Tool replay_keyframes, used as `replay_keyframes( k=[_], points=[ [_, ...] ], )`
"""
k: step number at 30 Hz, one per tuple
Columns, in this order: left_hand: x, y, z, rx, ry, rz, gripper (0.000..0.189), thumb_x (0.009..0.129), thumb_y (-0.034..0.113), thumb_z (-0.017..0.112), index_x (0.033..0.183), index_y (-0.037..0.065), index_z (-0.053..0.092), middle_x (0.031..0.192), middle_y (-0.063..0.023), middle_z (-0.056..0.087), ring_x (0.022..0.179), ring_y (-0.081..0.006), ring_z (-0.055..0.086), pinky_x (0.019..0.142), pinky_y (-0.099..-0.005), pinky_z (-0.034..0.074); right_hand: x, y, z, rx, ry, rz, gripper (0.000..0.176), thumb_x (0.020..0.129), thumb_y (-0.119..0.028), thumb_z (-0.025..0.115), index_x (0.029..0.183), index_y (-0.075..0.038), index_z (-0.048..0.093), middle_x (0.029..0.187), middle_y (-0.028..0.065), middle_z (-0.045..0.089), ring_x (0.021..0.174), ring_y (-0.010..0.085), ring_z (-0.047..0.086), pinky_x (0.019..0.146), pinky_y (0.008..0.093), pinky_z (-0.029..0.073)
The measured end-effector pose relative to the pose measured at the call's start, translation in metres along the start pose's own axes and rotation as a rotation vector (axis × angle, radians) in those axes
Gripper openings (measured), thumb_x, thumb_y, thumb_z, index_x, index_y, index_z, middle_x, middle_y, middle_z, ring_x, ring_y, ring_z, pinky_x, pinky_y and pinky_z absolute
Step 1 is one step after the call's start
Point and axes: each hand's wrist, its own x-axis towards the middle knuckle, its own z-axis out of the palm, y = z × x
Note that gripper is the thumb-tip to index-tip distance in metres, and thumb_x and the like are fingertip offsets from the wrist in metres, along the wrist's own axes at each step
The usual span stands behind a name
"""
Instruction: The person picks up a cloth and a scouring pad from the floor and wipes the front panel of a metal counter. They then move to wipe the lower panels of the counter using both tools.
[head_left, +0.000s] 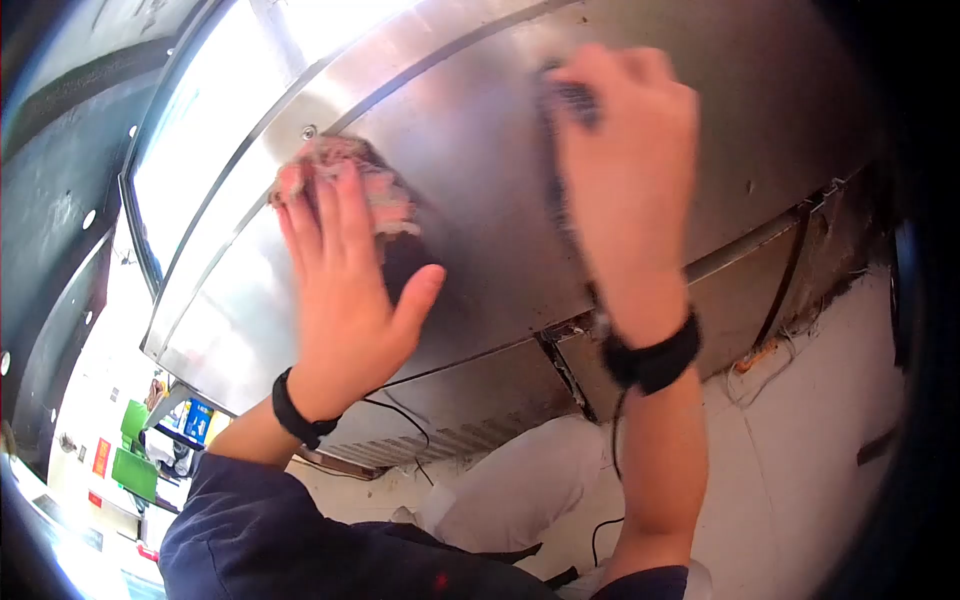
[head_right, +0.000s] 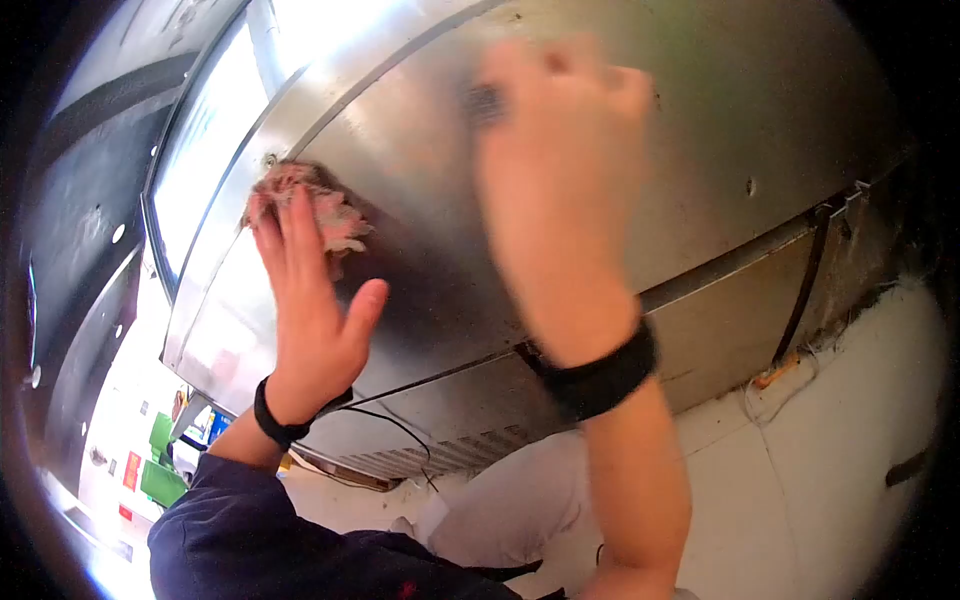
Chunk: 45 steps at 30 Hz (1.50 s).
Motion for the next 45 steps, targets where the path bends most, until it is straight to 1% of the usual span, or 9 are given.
replay_keyframes(
  k=[8,13,15,19,25,31,35,42,45],
  points=[
    [0.053,0.045,0.024,-0.133,-0.068,0.148,0.096,0.093,0.046,0.066,0.159,-0.006,0.020,0.162,-0.0309,0.027,0.153,-0.0512,0.015,0.124,-0.0572,0.009,0.004,0.065,-0.028,0.229,-0.070,0.263,0.012,0.090,-0.017,0.074,0.099,-0.010,0.071,0.102,0.0117,0.065,0.097,0.0331,0.062,0.087,0.0402,0.049],
    [0.023,0.022,0.011,-0.071,-0.167,0.063,0.099,0.090,0.047,0.069,0.158,-0.007,0.023,0.160,-0.0321,0.029,0.151,-0.0533,0.017,0.124,-0.0577,0.013,0.001,0.071,-0.033,0.135,-0.122,0.216,0.010,0.091,-0.017,0.073,0.098,-0.010,0.071,0.103,0.0106,0.065,0.097,0.0328,0.061,0.086,0.0404,0.049],
    [0.025,0.023,0.011,-0.053,-0.030,0.118,0.096,0.084,0.043,0.075,0.152,-0.009,0.031,0.154,-0.0313,0.037,0.143,-0.0549,0.029,0.121,-0.0608,0.018,0.001,0.071,-0.034,0.127,-0.139,0.191,0.010,0.091,-0.016,0.074,0.098,-0.010,0.071,0.104,0.0100,0.065,0.097,0.0326,0.060,0.086,0.0406,0.049],
    [0.061,0.054,0.016,-0.235,-0.014,0.196,0.100,0.081,0.044,0.077,0.152,-0.010,0.031,0.152,-0.0310,0.039,0.143,-0.0549,0.029,0.121,-0.0600,0.019,-0.003,0.065,-0.033,0.092,-0.118,0.190,0.010,0.090,-0.013,0.074,0.099,-0.009,0.071,0.103,0.0091,0.065,0.096,0.0319,0.057,0.085,0.0413,0.048],
    [0.019,0.016,-0.002,-0.073,-0.107,0.076,0.101,0.083,0.042,0.079,0.155,-0.008,0.028,0.157,-0.0347,0.032,0.148,-0.0574,0.023,0.122,-0.0571,0.022,-0.016,0.063,-0.035,0.102,-0.178,0.196,0.010,0.090,-0.011,0.074,0.099,-0.009,0.070,0.104,0.0081,0.064,0.096,0.0310,0.056,0.087,0.0402,0.047],
    [0.030,0.028,0.003,-0.151,-0.021,0.111,0.097,0.082,0.039,0.079,0.150,-0.011,0.032,0.154,-0.0359,0.034,0.142,-0.0557,0.031,0.118,-0.0582,0.029,-0.012,0.049,-0.034,0.076,-0.176,0.152,0.010,0.090,-0.009,0.074,0.099,-0.009,0.070,0.104,0.0081,0.063,0.097,0.0302,0.055,0.086,0.0399,0.047],
    [0.018,0.009,-0.012,-0.104,-0.099,0.070,0.100,0.083,0.040,0.079,0.154,-0.010,0.028,0.157,-0.0367,0.030,0.147,-0.0570,0.026,0.121,-0.0564,0.025,-0.015,0.033,-0.031,0.106,-0.200,0.139,0.010,0.089,-0.009,0.075,0.098,-0.009,0.070,0.104,0.0083,0.062,0.097,0.0301,0.055,0.086,0.0399,0.047],
    [0.027,0.044,0.020,-0.463,-0.038,0.136,0.090,0.078,0.031,0.079,0.148,-0.008,0.038,0.146,-0.0284,0.045,0.140,-0.0454,0.038,0.122,-0.0543,0.026,-0.008,-0.001,-0.016,0.155,-0.175,0.044,0.015,0.085,-0.005,0.076,0.098,-0.010,0.070,0.102,0.0095,0.063,0.097,0.0321,0.055,0.085,0.0414,0.047],
    [0.002,0.008,0.000,-0.343,-0.047,0.046,0.098,0.076,0.032,0.081,0.152,-0.006,0.034,0.153,-0.0283,0.041,0.146,-0.0508,0.032,0.121,-0.0556,0.027,-0.010,-0.007,-0.015,0.112,-0.181,0.022,0.015,0.084,-0.005,0.076,0.097,-0.010,0.070,0.103,0.0106,0.063,0.097,0.0339,0.056,0.085,0.0421,0.047]
  ],
)
